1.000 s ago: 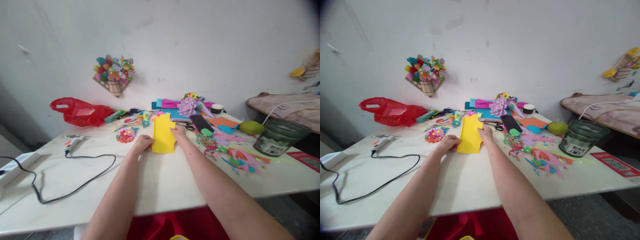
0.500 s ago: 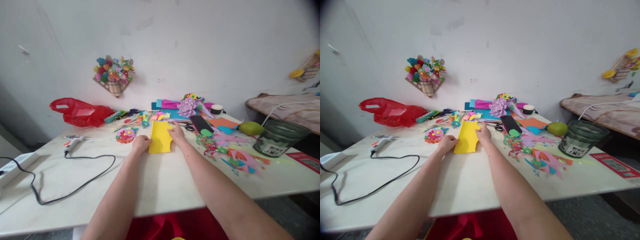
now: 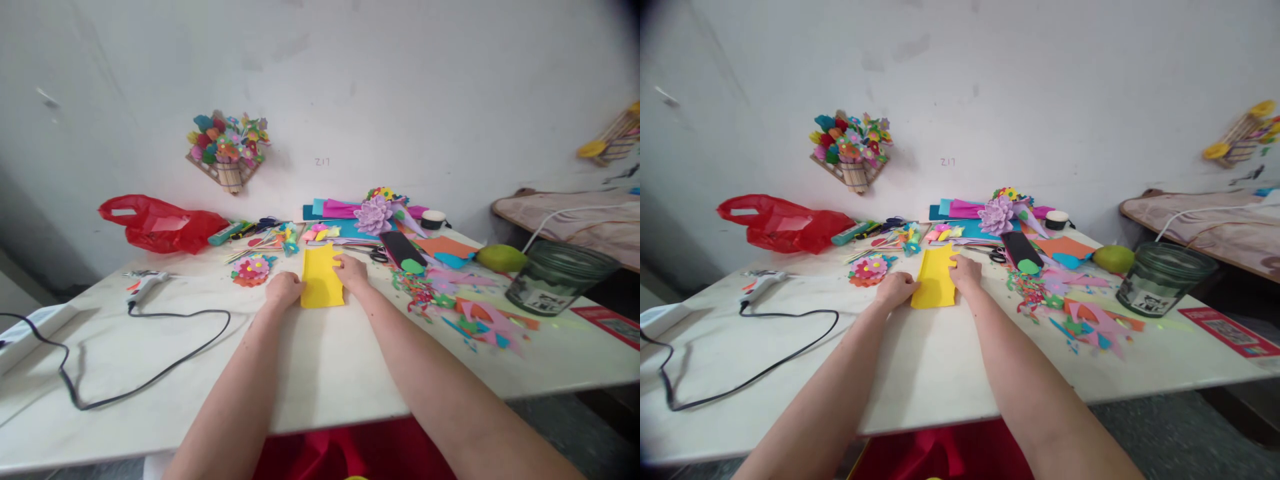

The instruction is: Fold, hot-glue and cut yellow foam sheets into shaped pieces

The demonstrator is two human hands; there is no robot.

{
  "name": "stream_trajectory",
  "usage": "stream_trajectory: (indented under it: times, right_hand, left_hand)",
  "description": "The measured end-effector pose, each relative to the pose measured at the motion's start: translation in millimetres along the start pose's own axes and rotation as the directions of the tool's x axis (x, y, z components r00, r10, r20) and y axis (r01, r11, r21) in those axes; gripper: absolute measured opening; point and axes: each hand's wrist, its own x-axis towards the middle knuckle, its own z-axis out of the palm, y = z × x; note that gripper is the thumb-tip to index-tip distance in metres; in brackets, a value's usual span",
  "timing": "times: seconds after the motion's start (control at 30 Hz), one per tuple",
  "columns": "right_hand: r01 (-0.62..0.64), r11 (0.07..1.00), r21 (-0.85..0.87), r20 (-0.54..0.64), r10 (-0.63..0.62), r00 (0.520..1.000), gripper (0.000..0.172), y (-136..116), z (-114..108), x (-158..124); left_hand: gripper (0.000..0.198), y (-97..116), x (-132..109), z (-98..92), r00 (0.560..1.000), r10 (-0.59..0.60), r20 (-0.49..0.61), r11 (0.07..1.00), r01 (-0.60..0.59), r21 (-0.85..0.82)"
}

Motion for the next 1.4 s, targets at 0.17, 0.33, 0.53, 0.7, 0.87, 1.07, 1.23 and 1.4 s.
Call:
stream_trajectory:
  times: [0.17,0.33,0.53,0.7,0.87,1.07,1.23,1.4]
  right_hand:
    - [0.001,0.986,-0.167,-0.087,-0.015,0.996,0.032,-0.6,-1.3,-4.0]
    - [0.172,0.959,-0.226,-0.104,-0.199,0.974,0.038,-7.7,-0.6,-10.3]
    - [0.407,0.896,-0.179,0.199,-0.372,0.907,0.058,-20.6,8.7,-19.2]
    - [0.430,0.896,-0.113,0.447,-0.341,0.827,0.060,-20.2,18.7,-24.7]
    - [0.471,0.874,-0.121,0.344,-0.409,0.846,0.057,-20.6,19.8,-24.5]
    - [0.520,0.840,-0.152,0.231,-0.482,0.845,0.049,-23.1,17.2,-24.5]
    - [0.595,0.795,-0.119,0.112,-0.585,0.803,0.037,-30.8,18.6,-29.3]
    - [0.757,0.653,-0.025,0.139,-0.747,0.650,0.029,-58.7,30.4,-43.7]
  left_hand:
    - [0.027,0.2,-2.8,-0.7,0.998,0.019,-0.053,0.996,-0.015,0.089]
    - [0.035,-0.5,-5.3,-2.9,0.992,-0.030,-0.119,0.997,0.038,0.066]
    - [0.023,-1.5,-8.6,-10.7,0.943,-0.154,-0.295,0.987,0.131,-0.096]
    - [0.029,-9.7,-7.9,-18.7,0.895,-0.258,-0.363,0.947,0.160,-0.277]
    - [0.028,-27.2,4.1,-31.3,0.780,-0.457,-0.428,0.860,0.266,-0.435]
    - [0.025,-63.5,20.4,-47.8,0.716,-0.586,-0.379,0.797,0.427,-0.426]
    - [0.029,-114.5,21.8,-64.3,0.578,-0.700,-0.418,0.714,0.560,-0.421]
    - [0.032,-174.0,12.2,-76.4,0.455,-0.761,-0.464,0.638,0.657,-0.402]
